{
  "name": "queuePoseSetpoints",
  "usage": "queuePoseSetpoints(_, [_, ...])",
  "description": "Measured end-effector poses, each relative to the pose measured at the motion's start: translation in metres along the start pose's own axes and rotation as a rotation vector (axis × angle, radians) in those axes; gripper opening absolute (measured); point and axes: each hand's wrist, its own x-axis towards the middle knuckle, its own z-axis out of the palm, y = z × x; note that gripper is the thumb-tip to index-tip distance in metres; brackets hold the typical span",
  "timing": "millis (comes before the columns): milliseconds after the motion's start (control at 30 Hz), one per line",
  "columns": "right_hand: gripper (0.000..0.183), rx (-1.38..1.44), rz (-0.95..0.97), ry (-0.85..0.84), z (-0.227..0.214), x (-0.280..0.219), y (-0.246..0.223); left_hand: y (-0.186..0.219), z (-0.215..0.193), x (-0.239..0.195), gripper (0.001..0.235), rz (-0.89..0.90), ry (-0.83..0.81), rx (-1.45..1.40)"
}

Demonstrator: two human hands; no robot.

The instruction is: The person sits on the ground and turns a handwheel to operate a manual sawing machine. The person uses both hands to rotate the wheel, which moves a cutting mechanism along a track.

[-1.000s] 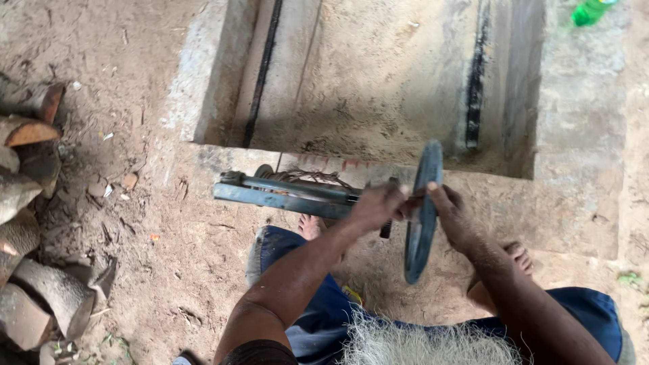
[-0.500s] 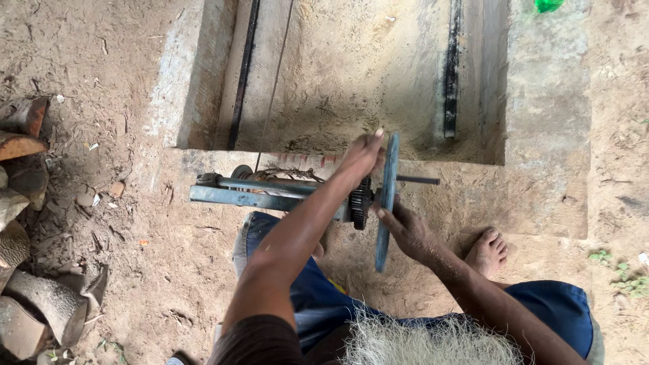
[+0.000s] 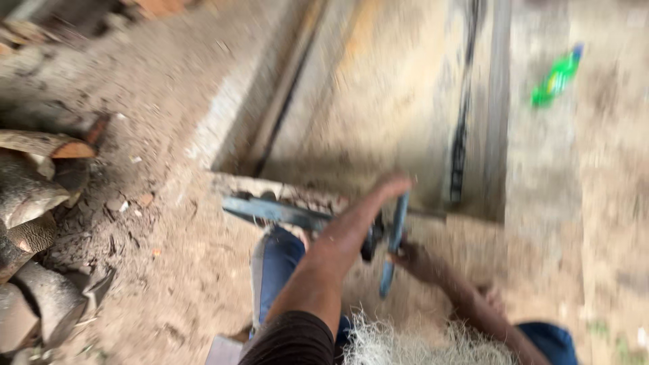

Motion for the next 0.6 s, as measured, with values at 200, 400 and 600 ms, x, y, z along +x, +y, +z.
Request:
queuePoseSetpoints(200, [0.057, -0.116, 0.135, 0.076, -0.021, 0.025, 0.025, 0.020, -0.015, -0.012, 0.045, -0.019, 0.016, -0.016])
queuePoseSetpoints(400, [0.054, 0.335, 0.167, 0.166, -0.022, 0.055, 0.021, 0.034, -0.019, -0.026, 0.045, -0.066, 0.017, -0.052])
queuePoseSetpoints(600, [0.054, 0.018, 0.148, -0.048, -0.034, 0.042, 0.023, 0.038, -0.009, -0.051, 0.040, 0.012, 0.055, 0.015])
